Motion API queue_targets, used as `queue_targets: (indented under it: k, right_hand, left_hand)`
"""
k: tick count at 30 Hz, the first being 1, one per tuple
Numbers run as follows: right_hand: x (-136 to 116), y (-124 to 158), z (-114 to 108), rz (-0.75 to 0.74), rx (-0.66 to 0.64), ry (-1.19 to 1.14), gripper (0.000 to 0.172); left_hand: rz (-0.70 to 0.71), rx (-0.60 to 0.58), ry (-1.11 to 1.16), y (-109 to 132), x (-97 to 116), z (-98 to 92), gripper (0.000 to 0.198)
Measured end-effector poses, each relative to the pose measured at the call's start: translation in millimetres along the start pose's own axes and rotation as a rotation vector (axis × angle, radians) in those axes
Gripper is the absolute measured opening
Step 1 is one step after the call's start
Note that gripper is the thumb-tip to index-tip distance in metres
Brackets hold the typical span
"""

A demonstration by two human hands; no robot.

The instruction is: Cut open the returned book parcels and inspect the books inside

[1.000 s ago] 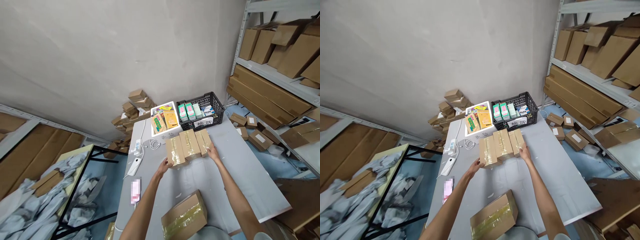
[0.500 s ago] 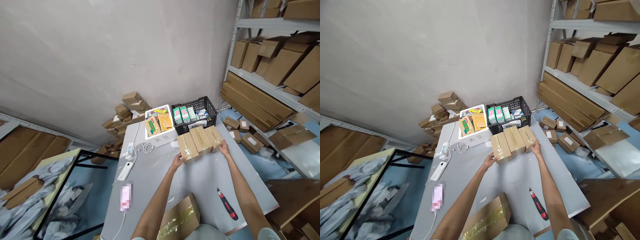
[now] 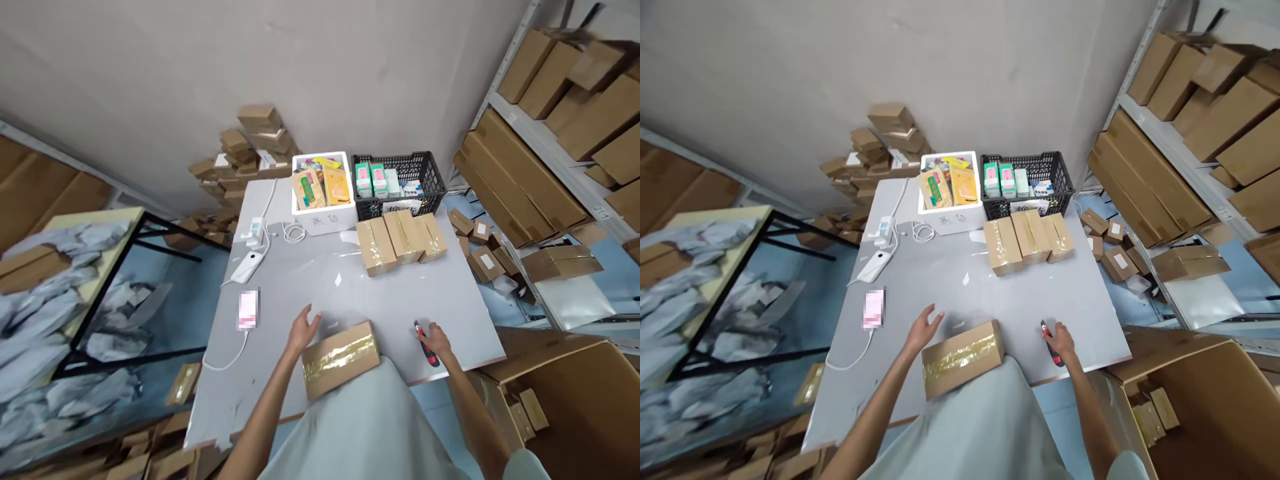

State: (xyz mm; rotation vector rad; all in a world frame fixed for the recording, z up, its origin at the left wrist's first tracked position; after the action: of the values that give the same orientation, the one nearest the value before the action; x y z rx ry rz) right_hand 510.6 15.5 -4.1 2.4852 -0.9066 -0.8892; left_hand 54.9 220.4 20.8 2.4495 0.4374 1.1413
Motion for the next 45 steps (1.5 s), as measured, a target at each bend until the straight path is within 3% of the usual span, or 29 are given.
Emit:
queue_targets:
  k: [2,4,6,8,13,18,21,25,28,31,33,37,45]
  right_hand:
    - [6,20,12,0.053,-0.044,0.095,0.032]
    - [8,28,18,0.083,-0.081,0.179,0.031]
    - [6,30,20,0.087,-0.108,0.243,0.028]
    - [1,27,20,0.073,-0.141,0.285,0.025]
    - [-19,21,9,-0.025,-0.170,0.294,0.018]
    - [-53,17,-7,-0.123,-0.214,0.231,0.013]
    - [-80,18,-12,-0.186,-0.265,0.191,0.014]
    - [-119,27,-19,-0.308,-0.324,0.105,0.018]
    - [-146,41,-24,-0.410,-0.332,0.242,0.024]
    - [-173,60,-27,-0.528,-0.325,0.484,0.045]
    - [-190,74,-24,-0.569,-0.344,0.638,0.056]
    - [-223,101,-4,-0.609,-0.467,0.869,0.060]
    - [-274,134,50,-0.669,-0.586,1.089,0.067]
  left_hand:
    - [-0.066,0.030,-0.011,24,-40,-25.3,0.073]
    - [-0.112,0.032,-0.010,47,-72,-38.1,0.077]
    - [-0.121,0.001,0.003,66,-94,-39.1,0.082]
    - [-0.042,-0.085,0.026,83,-103,-30.9,0.092]
    - [0.059,-0.236,0.114,111,-100,-2.9,0.124]
    - [0.287,-0.317,0.260,127,-92,13.8,0.128]
    - [0.281,-0.302,0.268,131,-98,19.7,0.139]
    - [0.256,-0.301,0.206,133,-99,28.3,0.137]
    - [0.302,-0.344,0.201,133,-91,34.4,0.133]
    - [0.354,-0.382,0.220,130,-85,37.6,0.137]
    - [0.389,-0.404,0.230,126,-85,38.1,0.140]
    - [0.466,-0.469,0.258,114,-90,38.5,0.143]
    - [0.480,-0.539,0.300,104,-93,38.5,0.145]
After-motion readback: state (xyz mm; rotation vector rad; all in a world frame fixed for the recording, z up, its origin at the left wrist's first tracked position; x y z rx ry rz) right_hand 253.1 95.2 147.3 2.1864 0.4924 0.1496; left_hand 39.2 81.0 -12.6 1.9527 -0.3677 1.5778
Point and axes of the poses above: each hand's wrist, its own y-axis away from the middle knuckle, its own z-axis out of the palm, x = y × z, the point moved 3 cm from there along -y, towards the middle knuckle, and after that the axes turned 4 degrees about -z, right-handed, at the moved point
